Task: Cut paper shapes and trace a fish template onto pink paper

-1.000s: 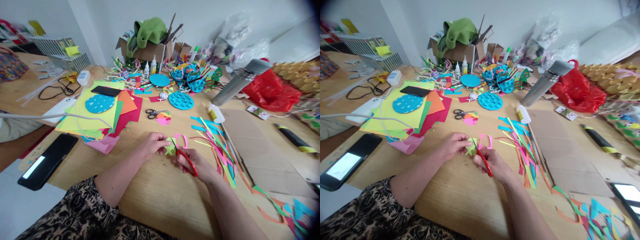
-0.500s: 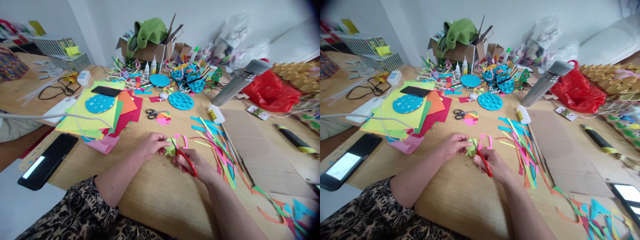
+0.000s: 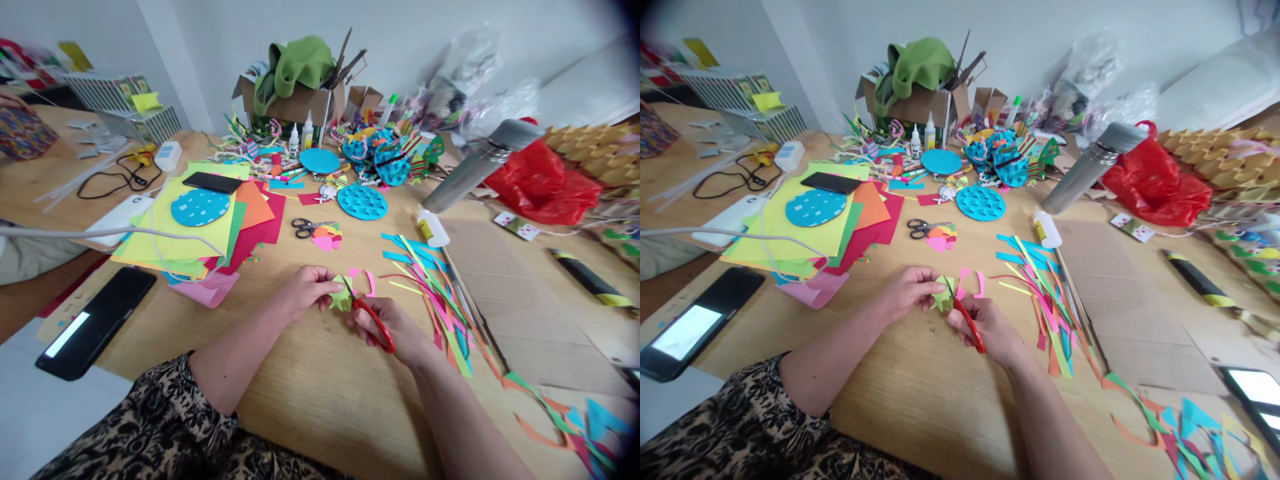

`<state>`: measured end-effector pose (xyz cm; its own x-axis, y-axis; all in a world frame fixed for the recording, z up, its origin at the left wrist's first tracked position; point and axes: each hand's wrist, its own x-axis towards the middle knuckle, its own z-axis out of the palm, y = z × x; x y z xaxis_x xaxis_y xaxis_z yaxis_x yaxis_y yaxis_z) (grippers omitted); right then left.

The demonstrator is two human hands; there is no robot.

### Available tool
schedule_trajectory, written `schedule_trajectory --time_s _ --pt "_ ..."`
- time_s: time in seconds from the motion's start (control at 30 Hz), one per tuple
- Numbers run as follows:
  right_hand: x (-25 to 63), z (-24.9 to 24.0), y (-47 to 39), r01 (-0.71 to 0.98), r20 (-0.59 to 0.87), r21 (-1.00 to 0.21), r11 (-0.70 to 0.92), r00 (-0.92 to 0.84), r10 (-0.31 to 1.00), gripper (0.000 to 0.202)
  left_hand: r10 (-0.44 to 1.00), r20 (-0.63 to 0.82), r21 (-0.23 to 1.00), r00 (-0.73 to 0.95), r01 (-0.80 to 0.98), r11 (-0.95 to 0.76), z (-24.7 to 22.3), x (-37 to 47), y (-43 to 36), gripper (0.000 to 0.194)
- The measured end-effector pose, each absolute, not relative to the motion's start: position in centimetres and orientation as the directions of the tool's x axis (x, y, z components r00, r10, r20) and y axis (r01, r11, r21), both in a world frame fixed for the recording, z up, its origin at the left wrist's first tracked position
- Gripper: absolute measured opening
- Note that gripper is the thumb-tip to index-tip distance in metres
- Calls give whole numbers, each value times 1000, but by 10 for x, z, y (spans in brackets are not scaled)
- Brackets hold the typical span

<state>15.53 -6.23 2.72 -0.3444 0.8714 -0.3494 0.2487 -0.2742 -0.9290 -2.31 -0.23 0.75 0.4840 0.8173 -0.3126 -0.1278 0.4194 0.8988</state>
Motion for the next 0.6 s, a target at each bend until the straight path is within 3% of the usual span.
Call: schedule_trajectory --time_s 0.6 --pt "153 31 -63 267 -357 -924 -273 -352 865 57 815 -304 904 493 -122 410 7 -24 -2 29"
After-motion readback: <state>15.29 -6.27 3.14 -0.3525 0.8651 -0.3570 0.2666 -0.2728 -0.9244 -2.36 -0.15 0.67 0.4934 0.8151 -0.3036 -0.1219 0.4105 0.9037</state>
